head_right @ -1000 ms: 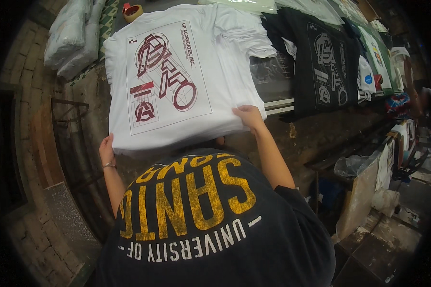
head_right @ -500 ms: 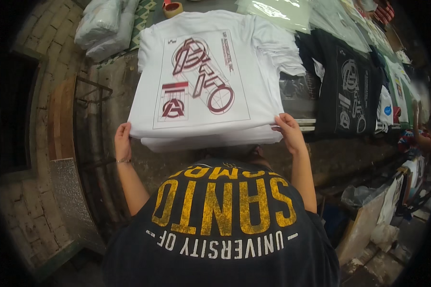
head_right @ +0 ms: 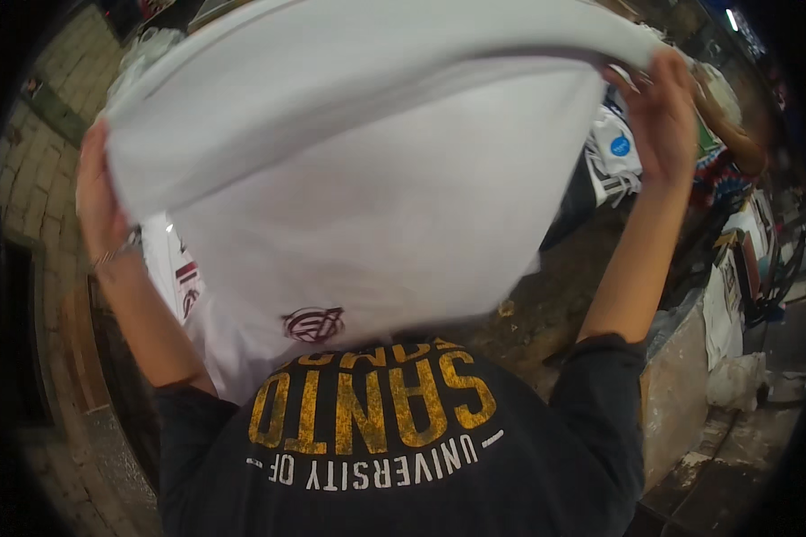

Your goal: Sorting, checking, and stacking printed t-shirts with plastic separator sheets on a long work table.

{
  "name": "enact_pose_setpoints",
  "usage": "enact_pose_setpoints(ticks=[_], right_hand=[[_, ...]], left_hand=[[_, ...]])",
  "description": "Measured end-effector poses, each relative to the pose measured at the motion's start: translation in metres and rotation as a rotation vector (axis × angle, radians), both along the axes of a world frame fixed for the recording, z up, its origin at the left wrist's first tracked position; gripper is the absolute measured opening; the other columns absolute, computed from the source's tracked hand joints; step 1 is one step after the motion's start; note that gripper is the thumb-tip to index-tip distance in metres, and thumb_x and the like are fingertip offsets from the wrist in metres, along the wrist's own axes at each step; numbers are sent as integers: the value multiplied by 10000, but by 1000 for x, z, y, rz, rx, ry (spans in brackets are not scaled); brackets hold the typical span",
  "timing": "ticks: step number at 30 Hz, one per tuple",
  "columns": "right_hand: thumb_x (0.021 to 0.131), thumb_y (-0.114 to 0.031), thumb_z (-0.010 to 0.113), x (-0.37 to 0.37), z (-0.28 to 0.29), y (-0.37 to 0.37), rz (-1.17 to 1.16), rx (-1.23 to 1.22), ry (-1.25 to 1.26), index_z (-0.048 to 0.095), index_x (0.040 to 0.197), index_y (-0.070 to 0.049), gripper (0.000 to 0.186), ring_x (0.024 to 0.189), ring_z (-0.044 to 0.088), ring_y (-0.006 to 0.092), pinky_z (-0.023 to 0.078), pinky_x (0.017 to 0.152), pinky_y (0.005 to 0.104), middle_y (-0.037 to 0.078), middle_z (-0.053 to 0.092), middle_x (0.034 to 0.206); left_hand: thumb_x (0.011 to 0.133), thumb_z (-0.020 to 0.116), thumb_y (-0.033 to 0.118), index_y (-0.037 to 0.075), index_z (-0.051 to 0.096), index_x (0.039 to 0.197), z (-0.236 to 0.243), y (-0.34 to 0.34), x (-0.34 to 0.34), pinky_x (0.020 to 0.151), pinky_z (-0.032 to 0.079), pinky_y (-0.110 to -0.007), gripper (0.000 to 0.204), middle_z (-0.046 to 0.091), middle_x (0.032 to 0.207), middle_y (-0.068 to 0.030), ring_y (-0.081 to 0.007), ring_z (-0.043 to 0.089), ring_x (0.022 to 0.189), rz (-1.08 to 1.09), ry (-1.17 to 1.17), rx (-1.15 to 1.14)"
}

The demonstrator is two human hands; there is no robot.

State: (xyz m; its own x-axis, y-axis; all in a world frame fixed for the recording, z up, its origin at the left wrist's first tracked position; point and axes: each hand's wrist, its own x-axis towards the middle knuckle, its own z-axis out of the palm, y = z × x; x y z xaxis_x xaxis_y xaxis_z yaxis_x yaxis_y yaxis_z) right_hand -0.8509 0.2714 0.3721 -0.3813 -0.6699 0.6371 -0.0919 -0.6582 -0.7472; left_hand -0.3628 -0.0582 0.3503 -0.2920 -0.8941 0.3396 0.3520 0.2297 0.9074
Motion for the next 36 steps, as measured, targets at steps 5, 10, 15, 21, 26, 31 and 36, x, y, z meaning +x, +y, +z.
enact_pose_setpoints(ticks=[5, 10, 15, 21, 26, 31, 36], right_hand=[[924, -262, 607, -126, -16, -39, -212, 335, -162, 566, 1023, -141, 162, 970, 590, 194, 503, 782, 353, 3, 606, 1050], [960, -265, 539, -208, 45, -28, -264, -91, -118, 535, 1096, -145, 181, 1126, 537, 261, 424, 954, 533, 63, 585, 1139], [968, -235, 529, -187, 50, 33, -222, -307, -6, 521, 1094, -110, 178, 1146, 523, 242, 443, 917, 490, 62, 573, 1180], [972, -217, 517, -200, -115, 97, -469, 90, -379, 526, 1106, -91, 184, 1101, 545, 198, 421, 950, 398, 65, 588, 1167], [951, -211, 558, -186, -279, 163, -603, 416, -550, 574, 1019, -92, 138, 965, 554, 122, 431, 841, 262, 7, 602, 990], [888, -158, 660, -154, -435, 199, -1059, 857, -357, 585, 978, -39, 168, 883, 564, 116, 452, 812, 251, 28, 602, 924], [898, -146, 648, 19, -423, 65, -756, 728, -76, 601, 981, -9, 167, 871, 561, 125, 452, 810, 261, 38, 608, 921]], left_hand=[[929, 602, 227, 76, 556, 932, -28, -28, -156, 643, 489, -245, 158, 587, 802, -2, -85, 564, 704, -90, -21, 133], [927, 606, 236, 77, 516, 900, 32, 13, -263, 601, 454, -239, 184, 545, 760, 15, -74, 529, 676, 47, 311, -89], [941, 581, 227, 83, 506, 877, 36, 82, -276, 568, 405, -227, 175, 500, 735, 23, -65, 457, 628, 111, 366, -181], [976, 519, 206, 64, 477, 856, -96, 157, -273, 658, 339, -207, 190, 418, 768, 43, -56, 358, 724, 137, -143, 1], [956, 542, 214, 40, 464, 858, -258, 202, -252, 634, 383, -269, 214, 440, 751, -29, -104, 391, 684, -13, -490, 10], [908, 588, 190, 20, 479, 1004, -374, 219, -216, 708, 476, -307, 224, 584, 896, -115, -196, 584, 735, -255, -635, 206], [925, 561, 169, 49, 458, 1184, -332, 193, -128, 792, 474, -295, 304, 561, 1074, -110, -170, 595, 912, -218, -574, 320]])
